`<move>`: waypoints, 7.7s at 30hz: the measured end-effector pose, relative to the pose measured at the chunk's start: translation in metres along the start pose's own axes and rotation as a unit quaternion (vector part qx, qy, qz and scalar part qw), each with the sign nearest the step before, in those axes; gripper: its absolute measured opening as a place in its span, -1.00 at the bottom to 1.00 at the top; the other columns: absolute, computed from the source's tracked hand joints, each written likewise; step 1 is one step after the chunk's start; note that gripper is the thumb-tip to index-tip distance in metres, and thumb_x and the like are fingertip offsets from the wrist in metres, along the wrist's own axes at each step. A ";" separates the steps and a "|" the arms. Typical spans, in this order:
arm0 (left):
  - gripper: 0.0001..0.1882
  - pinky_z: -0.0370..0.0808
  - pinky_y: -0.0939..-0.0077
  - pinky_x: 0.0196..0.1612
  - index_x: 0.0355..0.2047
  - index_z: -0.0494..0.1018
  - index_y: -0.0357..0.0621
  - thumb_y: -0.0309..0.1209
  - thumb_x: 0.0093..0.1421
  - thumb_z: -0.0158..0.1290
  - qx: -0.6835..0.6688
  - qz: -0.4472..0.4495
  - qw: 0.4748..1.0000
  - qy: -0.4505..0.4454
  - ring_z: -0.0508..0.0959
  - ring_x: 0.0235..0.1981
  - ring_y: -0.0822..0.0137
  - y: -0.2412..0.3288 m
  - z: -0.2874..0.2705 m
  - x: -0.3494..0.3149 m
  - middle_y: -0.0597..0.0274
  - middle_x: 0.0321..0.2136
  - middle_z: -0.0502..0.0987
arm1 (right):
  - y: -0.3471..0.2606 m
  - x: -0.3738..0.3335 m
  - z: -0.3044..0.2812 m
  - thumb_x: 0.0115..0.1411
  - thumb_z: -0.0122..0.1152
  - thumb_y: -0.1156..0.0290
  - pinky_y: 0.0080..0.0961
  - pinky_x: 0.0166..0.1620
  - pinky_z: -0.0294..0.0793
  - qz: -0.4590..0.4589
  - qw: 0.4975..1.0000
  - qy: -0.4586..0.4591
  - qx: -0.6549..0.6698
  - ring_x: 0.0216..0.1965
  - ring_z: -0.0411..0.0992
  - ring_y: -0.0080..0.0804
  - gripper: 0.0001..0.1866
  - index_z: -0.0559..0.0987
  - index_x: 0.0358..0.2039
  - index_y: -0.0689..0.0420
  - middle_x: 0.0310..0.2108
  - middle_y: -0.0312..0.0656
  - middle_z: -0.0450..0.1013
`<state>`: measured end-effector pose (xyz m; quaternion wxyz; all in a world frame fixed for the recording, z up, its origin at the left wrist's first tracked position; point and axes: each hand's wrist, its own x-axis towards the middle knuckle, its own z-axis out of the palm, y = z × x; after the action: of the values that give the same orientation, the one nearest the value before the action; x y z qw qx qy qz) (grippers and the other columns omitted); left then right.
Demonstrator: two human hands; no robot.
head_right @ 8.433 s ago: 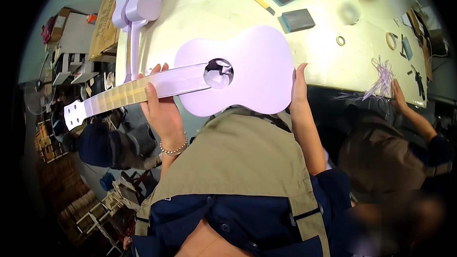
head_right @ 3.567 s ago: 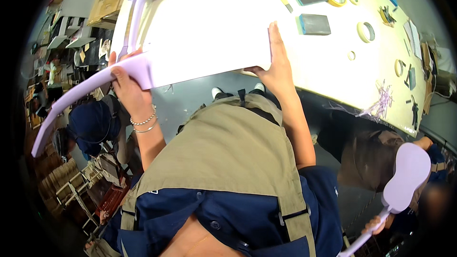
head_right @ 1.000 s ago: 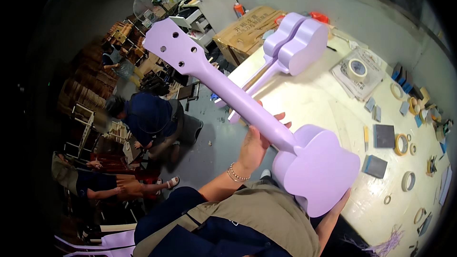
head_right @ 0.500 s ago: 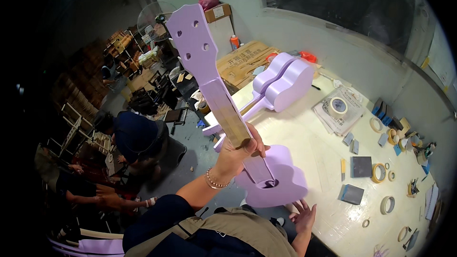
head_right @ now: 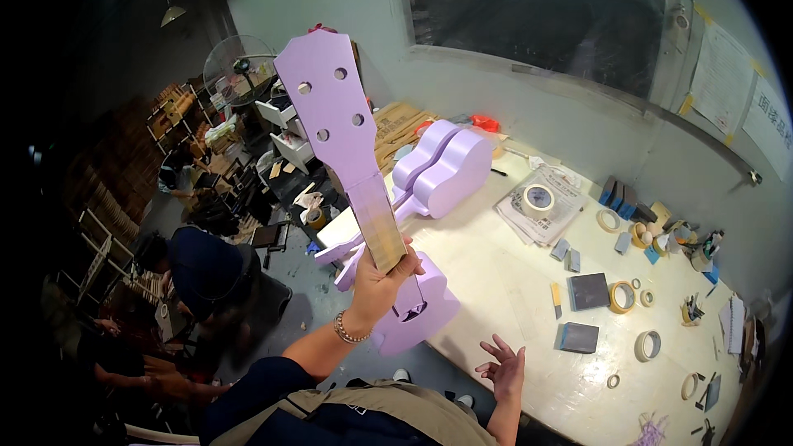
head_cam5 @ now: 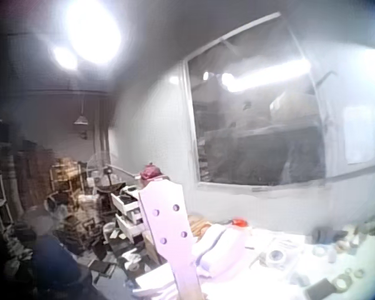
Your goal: The person retrieves light purple guitar-shaped parts from a rack, then uses a sanding block and a yellow tool to smooth the edges of the neck and body. The person repeats this process for several parts, placing the finished items back on the rack.
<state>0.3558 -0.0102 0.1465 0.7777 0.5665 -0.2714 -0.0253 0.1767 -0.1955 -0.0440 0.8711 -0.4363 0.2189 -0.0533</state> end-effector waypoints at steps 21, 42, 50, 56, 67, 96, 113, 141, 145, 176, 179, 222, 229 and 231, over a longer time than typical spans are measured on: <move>-0.74 0.34 0.73 -0.27 -0.18 0.35 -0.20 -0.47 0.12 0.10 0.015 0.013 0.999 -0.044 0.36 -0.36 0.63 -0.003 0.054 0.015 0.41 -0.38 0.41 | -0.109 -0.001 0.115 0.04 0.13 0.28 -0.48 -0.09 0.26 -0.380 0.840 -0.027 -0.386 -0.11 0.23 -0.38 -0.54 0.42 0.00 0.07 -0.05 -0.23 0.32; -0.68 0.38 0.57 -0.26 -0.20 0.32 -0.30 -0.34 0.13 0.10 0.050 0.028 0.995 -0.080 0.42 -0.36 0.42 -0.009 0.061 0.023 0.18 -0.36 0.46 | -0.096 0.004 0.111 0.08 0.11 0.35 -0.45 -0.08 0.28 -0.395 0.831 -0.007 -0.392 -0.09 0.24 -0.34 -0.57 0.42 0.00 0.08 -0.04 -0.19 0.32; -0.74 0.39 0.60 -0.27 -0.20 0.33 -0.24 -0.39 0.16 0.07 0.005 0.006 0.996 -0.092 0.41 -0.35 0.50 -0.017 0.064 0.029 0.29 -0.41 0.45 | -0.084 0.011 0.089 0.15 0.04 0.32 -0.40 0.01 0.23 -0.404 0.831 0.105 -0.368 0.00 0.21 -0.29 -0.60 0.39 0.01 0.12 -0.01 -0.15 0.29; -0.80 0.38 0.53 -0.21 -0.17 0.29 -0.15 -0.45 0.20 -0.01 -0.213 -0.064 0.968 -0.117 0.43 -0.36 0.47 0.001 0.073 0.033 0.33 -0.43 0.43 | -0.022 0.005 -0.018 0.26 -0.09 0.16 -0.38 0.15 0.06 -0.334 0.830 0.428 -0.128 0.18 0.06 -0.25 -0.45 0.17 0.18 0.16 0.15 -0.03 0.13; -0.40 0.23 0.26 0.12 0.22 -0.21 -0.18 -0.44 0.25 -0.21 -0.229 -0.133 0.904 -0.336 0.29 0.09 0.15 0.000 0.087 -0.019 -0.04 0.02 0.24 | 0.057 -0.120 -0.046 0.24 -0.16 -0.02 -0.28 0.13 0.15 -0.253 0.901 0.199 0.291 0.17 0.12 -0.22 -0.36 0.10 0.22 0.10 0.17 -0.17 0.14; -0.50 0.26 0.39 0.11 0.11 0.02 -0.27 -0.46 0.22 -0.08 -0.183 -0.285 0.769 -0.543 0.32 0.09 0.27 -0.029 0.101 -0.095 0.07 -0.01 0.34 | 0.172 -0.284 0.017 0.25 -0.14 0.00 -0.25 0.14 0.15 -0.274 0.762 0.476 0.342 0.17 0.14 -0.23 -0.37 0.10 0.22 0.09 0.17 -0.16 0.15; -0.52 0.25 0.37 0.12 0.12 -0.01 -0.25 -0.40 0.25 -0.14 -0.239 -0.288 0.758 -0.535 0.30 0.11 0.22 -0.033 0.092 -0.088 -0.02 0.02 0.30 | 0.162 -0.261 0.008 0.25 -0.13 0.02 -0.24 0.14 0.15 -0.252 0.785 0.454 0.337 0.16 0.14 -0.23 -0.37 0.10 0.22 0.08 0.17 -0.16 0.16; -0.45 0.30 0.33 0.06 0.16 -0.15 -0.24 -0.31 0.29 -0.20 -0.238 -0.182 0.842 -0.449 0.37 0.03 0.18 -0.034 0.105 -0.058 -0.04 -0.05 0.33 | 0.138 -0.213 -0.029 0.25 -0.12 0.04 -0.21 0.14 0.14 -0.223 0.838 0.403 0.291 0.15 0.16 -0.23 -0.38 0.10 0.22 0.08 0.16 -0.16 0.16; -0.44 0.39 0.29 -0.04 0.19 -0.21 -0.15 -0.27 0.31 -0.25 -0.283 -0.096 0.887 -0.351 0.49 -0.15 0.18 -0.022 0.114 -0.021 0.01 -0.22 0.39 | 0.125 -0.156 -0.055 0.25 -0.11 0.04 -0.20 0.14 0.14 -0.214 0.887 0.341 0.225 0.15 0.16 -0.23 -0.39 0.10 0.22 0.07 0.16 -0.16 0.16; -0.69 0.38 0.66 -0.41 -0.05 0.14 -0.32 -0.39 0.28 -0.15 0.076 0.123 0.986 -0.081 0.38 -0.54 0.52 0.042 0.027 0.064 0.26 -0.50 0.37 | 0.067 -0.048 -0.003 0.26 -0.05 0.21 -0.48 -0.05 0.39 0.015 0.999 0.051 0.005 -0.11 0.38 -0.41 -0.53 0.26 0.12 0.16 -0.07 -0.17 0.36; -0.71 0.39 0.65 -0.41 -0.07 0.14 -0.30 -0.40 0.28 -0.15 0.094 0.121 0.985 -0.076 0.40 -0.53 0.51 0.041 0.027 0.062 0.25 -0.50 0.37 | 0.064 -0.047 0.000 0.26 -0.05 0.21 -0.49 -0.06 0.39 0.016 0.998 0.053 -0.001 -0.11 0.38 -0.42 -0.53 0.26 0.12 0.16 -0.06 -0.17 0.37; -0.63 0.43 0.51 -0.32 -0.16 0.08 -0.44 -0.30 0.28 -0.18 0.321 0.123 0.934 -0.098 0.49 -0.44 0.32 0.034 0.054 0.067 0.08 -0.46 0.46 | 0.081 -0.054 -0.015 0.24 -0.03 0.07 -0.59 -0.22 0.35 -0.097 0.983 0.138 -0.073 -0.34 0.39 -0.51 -0.54 0.51 -0.50 0.26 -0.41 -0.12 0.49; -0.42 0.45 0.52 -0.30 0.08 -0.16 -0.40 -0.36 0.25 -0.10 0.301 0.132 0.932 -0.152 0.49 -0.40 0.38 0.012 0.068 0.072 0.03 -0.32 0.40 | 0.057 -0.075 -0.067 0.04 0.20 0.38 -0.45 -0.36 0.33 -0.256 0.749 0.511 -0.335 -0.45 0.35 -0.37 -0.83 0.55 -0.31 0.08 -0.45 -0.22 0.41; -0.32 0.47 0.55 -0.26 0.14 -0.27 -0.35 -0.43 0.22 -0.06 0.310 0.152 0.928 -0.141 0.47 -0.42 0.41 0.015 0.087 0.067 0.06 -0.34 0.40 | 0.053 -0.090 -0.097 -0.01 0.22 0.43 -0.38 -0.27 0.34 -0.229 0.635 0.606 -0.422 -0.36 0.33 -0.26 -0.80 0.54 -0.30 0.02 -0.42 -0.24 0.36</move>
<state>0.3699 -0.1034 0.2052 0.5116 0.7221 -0.4551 0.0987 0.0485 -0.2087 -0.1063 0.2240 -0.6624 0.5890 -0.4052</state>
